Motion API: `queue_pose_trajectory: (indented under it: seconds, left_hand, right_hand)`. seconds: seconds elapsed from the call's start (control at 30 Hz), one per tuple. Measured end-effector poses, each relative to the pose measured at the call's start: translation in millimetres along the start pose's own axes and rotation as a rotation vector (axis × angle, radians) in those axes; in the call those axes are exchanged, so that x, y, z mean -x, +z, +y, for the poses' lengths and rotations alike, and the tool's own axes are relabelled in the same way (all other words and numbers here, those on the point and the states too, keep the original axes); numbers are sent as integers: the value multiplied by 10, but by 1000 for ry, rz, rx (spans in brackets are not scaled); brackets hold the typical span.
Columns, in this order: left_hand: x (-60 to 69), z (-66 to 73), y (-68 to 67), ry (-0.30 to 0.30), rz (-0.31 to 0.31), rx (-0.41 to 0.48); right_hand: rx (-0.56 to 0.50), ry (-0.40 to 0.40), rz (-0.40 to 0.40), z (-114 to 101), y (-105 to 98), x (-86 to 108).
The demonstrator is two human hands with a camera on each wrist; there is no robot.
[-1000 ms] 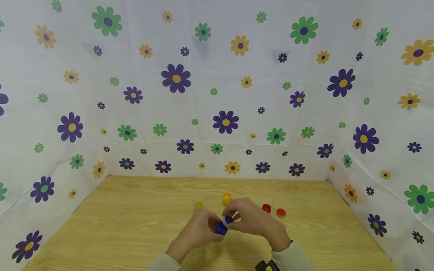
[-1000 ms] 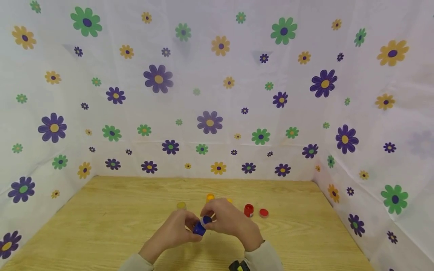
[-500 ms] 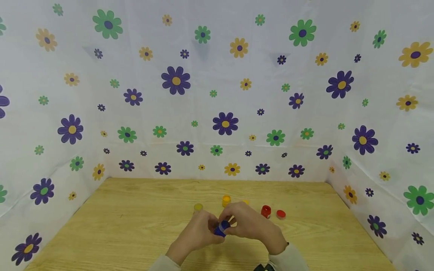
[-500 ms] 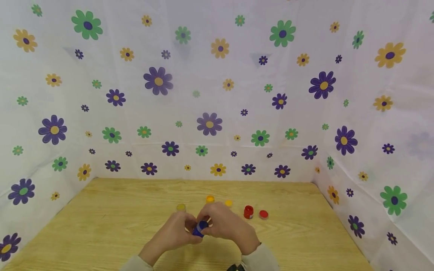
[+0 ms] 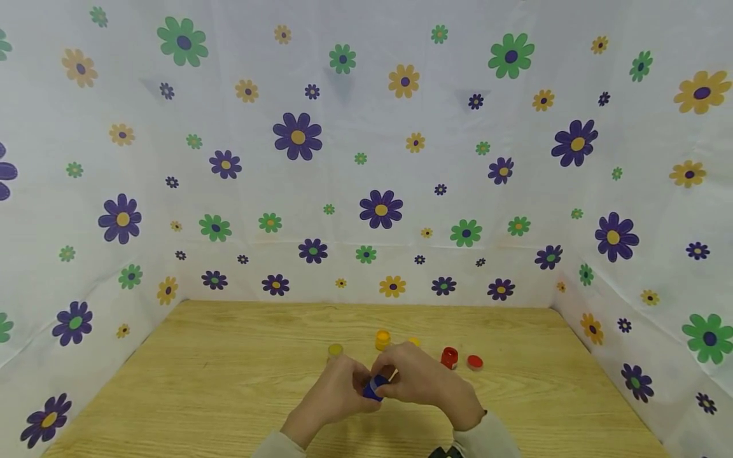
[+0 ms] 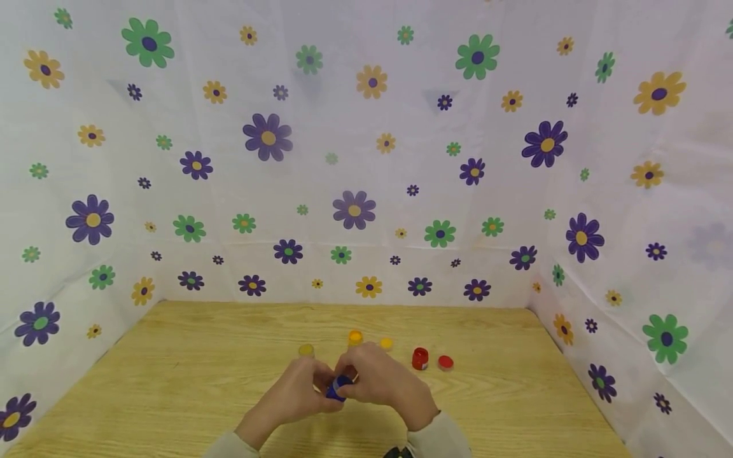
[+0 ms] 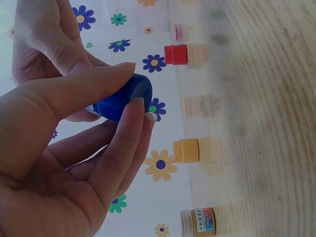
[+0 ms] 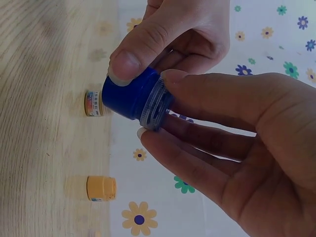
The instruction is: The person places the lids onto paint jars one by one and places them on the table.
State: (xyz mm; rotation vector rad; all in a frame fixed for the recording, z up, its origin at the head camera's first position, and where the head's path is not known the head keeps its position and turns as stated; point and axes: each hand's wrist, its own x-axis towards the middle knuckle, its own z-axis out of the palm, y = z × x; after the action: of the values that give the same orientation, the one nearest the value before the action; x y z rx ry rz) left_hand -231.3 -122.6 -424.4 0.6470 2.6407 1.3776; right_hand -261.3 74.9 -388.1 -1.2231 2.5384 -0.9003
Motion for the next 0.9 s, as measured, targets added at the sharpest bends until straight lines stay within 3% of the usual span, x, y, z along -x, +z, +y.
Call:
queue_pose_trajectory:
  seconds: [0.43,0.9]
  left_hand:
    - [-6,-29,19,-28,-11,2]
    - [0,-11,16,-16,-11,-11]
  right_hand:
    - [-3,8,2,24,20,-9]
    - [23,3,4,23,16,-9]
